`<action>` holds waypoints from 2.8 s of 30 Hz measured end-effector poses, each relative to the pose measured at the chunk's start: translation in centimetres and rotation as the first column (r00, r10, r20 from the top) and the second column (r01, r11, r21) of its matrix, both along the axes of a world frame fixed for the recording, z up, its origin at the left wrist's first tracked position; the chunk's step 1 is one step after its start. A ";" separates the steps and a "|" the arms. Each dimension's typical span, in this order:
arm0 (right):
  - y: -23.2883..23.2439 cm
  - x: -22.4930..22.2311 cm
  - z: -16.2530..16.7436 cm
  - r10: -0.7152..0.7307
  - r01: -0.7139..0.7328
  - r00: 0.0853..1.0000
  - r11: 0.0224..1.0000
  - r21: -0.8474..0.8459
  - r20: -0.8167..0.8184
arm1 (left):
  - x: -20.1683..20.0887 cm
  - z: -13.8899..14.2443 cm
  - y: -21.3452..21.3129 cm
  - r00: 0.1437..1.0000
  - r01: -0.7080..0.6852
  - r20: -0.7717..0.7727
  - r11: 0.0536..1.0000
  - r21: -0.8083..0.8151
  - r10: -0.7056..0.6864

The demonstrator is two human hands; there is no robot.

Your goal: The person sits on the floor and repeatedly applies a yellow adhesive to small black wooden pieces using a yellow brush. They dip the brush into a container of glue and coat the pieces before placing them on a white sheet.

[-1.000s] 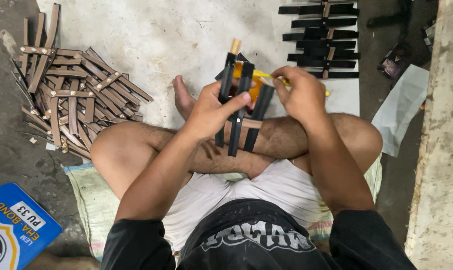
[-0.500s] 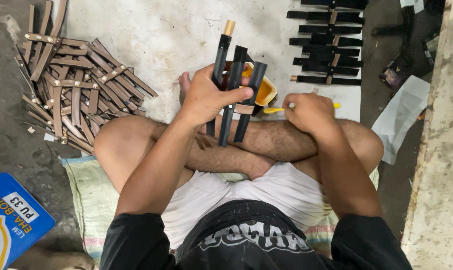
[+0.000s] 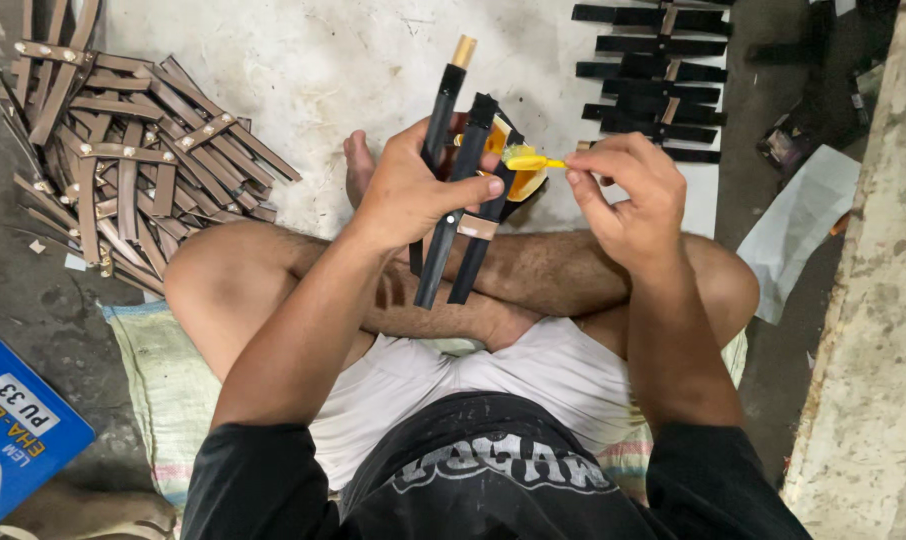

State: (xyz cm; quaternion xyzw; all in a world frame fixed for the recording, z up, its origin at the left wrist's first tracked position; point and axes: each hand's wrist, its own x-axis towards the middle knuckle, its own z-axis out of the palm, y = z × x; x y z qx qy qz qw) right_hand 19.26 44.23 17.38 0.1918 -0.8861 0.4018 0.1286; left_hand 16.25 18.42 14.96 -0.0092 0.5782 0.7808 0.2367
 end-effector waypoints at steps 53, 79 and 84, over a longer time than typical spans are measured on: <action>-0.9 0.5 0.1 0.042 -0.035 0.998 0.991 -0.126 0.052 | 0.1 0.0 0.0 0.968 -0.216 0.188 0.933 0.288 0.166; -2.0 0.6 1.1 0.132 -0.136 0.990 0.987 0.087 0.053 | -0.2 -2.5 0.2 0.959 -0.271 0.090 0.963 0.013 0.268; -1.2 0.9 0.9 0.218 -0.196 0.950 0.973 -0.119 0.222 | -0.6 -2.3 -0.4 0.945 -0.315 0.130 0.944 0.100 0.301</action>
